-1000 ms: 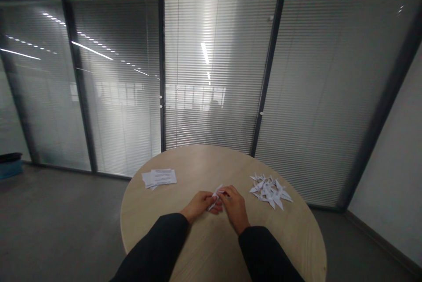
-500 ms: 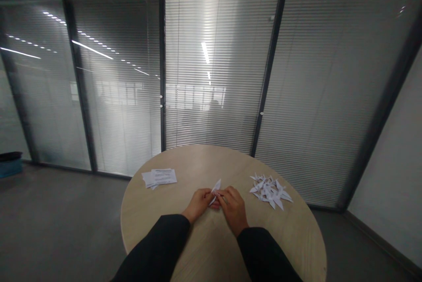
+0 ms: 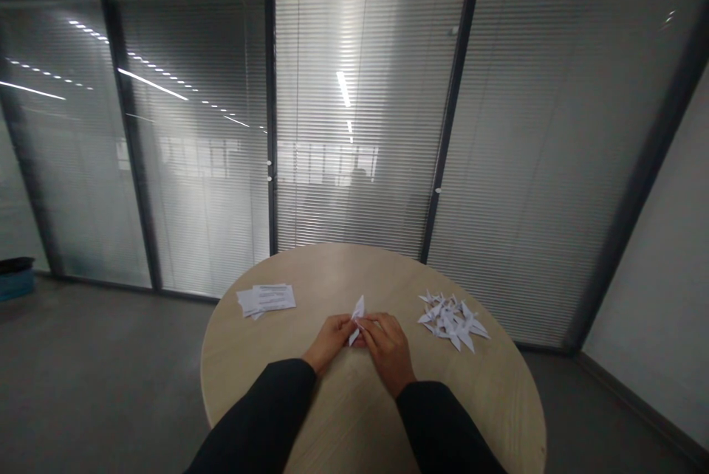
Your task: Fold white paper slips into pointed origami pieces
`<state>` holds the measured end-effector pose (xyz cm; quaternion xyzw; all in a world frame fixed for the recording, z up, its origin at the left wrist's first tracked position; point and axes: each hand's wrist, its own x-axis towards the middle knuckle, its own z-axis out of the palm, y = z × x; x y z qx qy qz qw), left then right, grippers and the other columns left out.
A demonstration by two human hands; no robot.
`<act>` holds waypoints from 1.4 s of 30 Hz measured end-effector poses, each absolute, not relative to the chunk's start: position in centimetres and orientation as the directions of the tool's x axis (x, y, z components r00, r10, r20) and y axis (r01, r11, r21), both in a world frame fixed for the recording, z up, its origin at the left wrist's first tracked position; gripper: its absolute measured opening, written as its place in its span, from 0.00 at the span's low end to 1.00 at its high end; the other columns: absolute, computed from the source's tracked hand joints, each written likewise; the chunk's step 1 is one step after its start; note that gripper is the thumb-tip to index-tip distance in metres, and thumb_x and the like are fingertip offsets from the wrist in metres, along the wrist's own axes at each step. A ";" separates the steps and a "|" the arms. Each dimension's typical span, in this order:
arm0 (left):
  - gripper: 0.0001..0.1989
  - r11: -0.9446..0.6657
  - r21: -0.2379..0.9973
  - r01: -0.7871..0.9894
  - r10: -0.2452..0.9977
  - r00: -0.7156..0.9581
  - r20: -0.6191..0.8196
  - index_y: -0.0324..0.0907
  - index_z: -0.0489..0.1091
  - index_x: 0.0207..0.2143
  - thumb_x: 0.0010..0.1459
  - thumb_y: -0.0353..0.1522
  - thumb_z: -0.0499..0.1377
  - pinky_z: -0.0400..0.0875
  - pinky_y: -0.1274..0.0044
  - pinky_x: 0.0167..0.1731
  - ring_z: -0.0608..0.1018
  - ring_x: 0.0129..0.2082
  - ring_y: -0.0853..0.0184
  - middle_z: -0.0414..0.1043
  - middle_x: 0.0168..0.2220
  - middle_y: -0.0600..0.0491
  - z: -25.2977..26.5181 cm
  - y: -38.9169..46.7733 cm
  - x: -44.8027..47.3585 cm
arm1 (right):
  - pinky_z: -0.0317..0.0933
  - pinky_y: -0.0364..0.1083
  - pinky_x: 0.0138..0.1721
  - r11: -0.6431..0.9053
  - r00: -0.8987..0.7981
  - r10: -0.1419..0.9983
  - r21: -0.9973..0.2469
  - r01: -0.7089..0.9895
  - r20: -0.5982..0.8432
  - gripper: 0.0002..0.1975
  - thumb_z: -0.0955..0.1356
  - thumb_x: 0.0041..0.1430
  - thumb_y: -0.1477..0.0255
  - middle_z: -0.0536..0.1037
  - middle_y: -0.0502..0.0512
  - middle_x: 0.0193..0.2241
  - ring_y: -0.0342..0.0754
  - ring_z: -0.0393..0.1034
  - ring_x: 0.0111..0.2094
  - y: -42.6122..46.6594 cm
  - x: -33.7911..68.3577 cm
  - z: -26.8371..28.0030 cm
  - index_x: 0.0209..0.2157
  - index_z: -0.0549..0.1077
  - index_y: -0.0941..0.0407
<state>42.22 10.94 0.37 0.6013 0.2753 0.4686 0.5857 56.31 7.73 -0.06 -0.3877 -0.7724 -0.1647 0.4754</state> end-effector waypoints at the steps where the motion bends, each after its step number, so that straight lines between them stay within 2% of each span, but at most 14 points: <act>1: 0.23 -0.157 0.963 -0.219 0.881 0.409 0.237 0.35 0.71 0.24 0.44 0.48 0.63 0.60 0.80 0.24 0.66 0.23 0.72 0.67 0.21 0.56 0.3 11.0 42.2 | 0.62 0.51 0.40 0.647 -0.230 0.457 -0.144 0.749 0.859 0.11 0.61 0.63 0.74 0.74 0.56 0.34 0.50 0.67 0.37 7.8 56.3 -0.1 0.41 0.73 0.52; 4: 0.23 -0.070 0.960 -0.271 0.865 0.463 0.194 0.35 0.72 0.28 0.42 0.48 0.64 0.64 0.78 0.28 0.70 0.25 0.70 0.69 0.24 0.54 0.4 10.9 42.3 | 0.62 0.52 0.42 0.644 -0.142 0.519 -0.276 0.714 0.843 0.11 0.60 0.64 0.72 0.74 0.56 0.35 0.50 0.67 0.39 8.0 56.3 -0.3 0.39 0.73 0.52; 9: 0.25 0.044 0.940 -0.338 0.822 0.547 0.158 0.35 0.72 0.38 0.48 0.48 0.61 0.69 0.72 0.37 0.76 0.33 0.65 0.74 0.35 0.46 0.7 10.4 41.9 | 0.63 0.49 0.41 0.603 0.052 0.617 -0.514 0.610 0.785 0.10 0.60 0.62 0.69 0.74 0.54 0.32 0.49 0.68 0.37 8.7 56.8 -0.3 0.34 0.72 0.53; 15: 0.27 0.023 0.966 -0.258 0.815 0.565 0.132 0.34 0.73 0.35 0.43 0.49 0.64 0.68 0.75 0.31 0.75 0.27 0.68 0.75 0.36 0.44 0.3 10.7 41.7 | 0.64 0.48 0.39 0.516 0.180 0.713 -0.681 0.520 0.678 0.10 0.63 0.57 0.65 0.74 0.54 0.32 0.49 0.69 0.35 8.8 56.7 0.0 0.33 0.72 0.55; 17: 0.27 -0.006 0.976 -0.219 0.809 0.573 0.134 0.34 0.73 0.35 0.44 0.50 0.63 0.67 0.76 0.29 0.75 0.26 0.69 0.75 0.35 0.45 0.4 10.7 41.8 | 0.64 0.47 0.38 0.470 0.247 0.739 -0.742 0.478 0.627 0.11 0.64 0.54 0.64 0.74 0.53 0.31 0.49 0.69 0.33 8.8 56.7 0.0 0.35 0.71 0.55; 20: 0.27 -0.048 0.985 -0.166 0.803 0.580 0.137 0.34 0.73 0.35 0.45 0.50 0.61 0.66 0.77 0.27 0.74 0.25 0.70 0.75 0.34 0.45 0.6 10.5 41.8 | 0.66 0.47 0.32 0.419 0.316 0.771 -0.814 0.402 0.553 0.18 0.66 0.51 0.63 0.73 0.51 0.29 0.48 0.70 0.29 9.2 56.8 -0.3 0.43 0.67 0.55; 23: 0.27 -0.055 0.983 -0.174 0.805 0.574 0.147 0.34 0.73 0.36 0.45 0.50 0.61 0.67 0.77 0.28 0.75 0.26 0.69 0.75 0.35 0.44 0.7 10.4 41.7 | 0.66 0.47 0.32 0.432 0.314 0.794 -0.846 0.313 0.521 0.24 0.68 0.49 0.62 0.73 0.51 0.29 0.49 0.71 0.30 9.9 57.0 -1.0 0.47 0.64 0.55; 27: 0.26 -0.047 0.970 -0.239 0.845 0.508 0.166 0.35 0.73 0.35 0.44 0.50 0.62 0.70 0.73 0.34 0.76 0.30 0.66 0.75 0.35 0.45 0.6 10.6 41.7 | 0.67 0.49 0.36 0.443 0.254 0.830 -0.864 0.240 0.496 0.20 0.66 0.52 0.60 0.75 0.53 0.31 0.50 0.73 0.33 10.4 57.0 -1.6 0.44 0.63 0.55; 33: 0.27 -0.137 0.966 -0.219 0.877 0.427 0.221 0.35 0.73 0.32 0.44 0.51 0.61 0.70 0.72 0.35 0.76 0.30 0.64 0.75 0.30 0.48 0.2 11.4 41.9 | 0.66 0.48 0.36 0.456 0.134 0.844 -0.826 0.332 0.520 0.12 0.66 0.52 0.60 0.75 0.54 0.29 0.51 0.71 0.33 9.7 56.8 -1.3 0.29 0.69 0.55; 37: 0.26 -0.247 0.959 -0.142 0.860 0.423 0.284 0.35 0.73 0.30 0.46 0.52 0.59 0.68 0.74 0.32 0.74 0.27 0.66 0.73 0.26 0.50 -0.2 11.7 42.0 | 0.66 0.48 0.34 0.496 0.119 0.817 -0.792 0.357 0.565 0.12 0.67 0.52 0.61 0.74 0.55 0.30 0.51 0.71 0.33 9.5 56.8 -1.3 0.27 0.72 0.56; 42: 0.24 -0.443 0.896 0.011 0.819 0.411 0.400 0.36 0.73 0.31 0.55 0.48 0.52 0.65 0.78 0.30 0.72 0.27 0.67 0.73 0.27 0.49 -0.3 11.5 41.9 | 0.66 0.48 0.33 0.496 0.157 0.795 -0.777 0.388 0.586 0.13 0.67 0.53 0.60 0.73 0.54 0.29 0.50 0.71 0.31 9.7 56.8 -1.4 0.27 0.73 0.55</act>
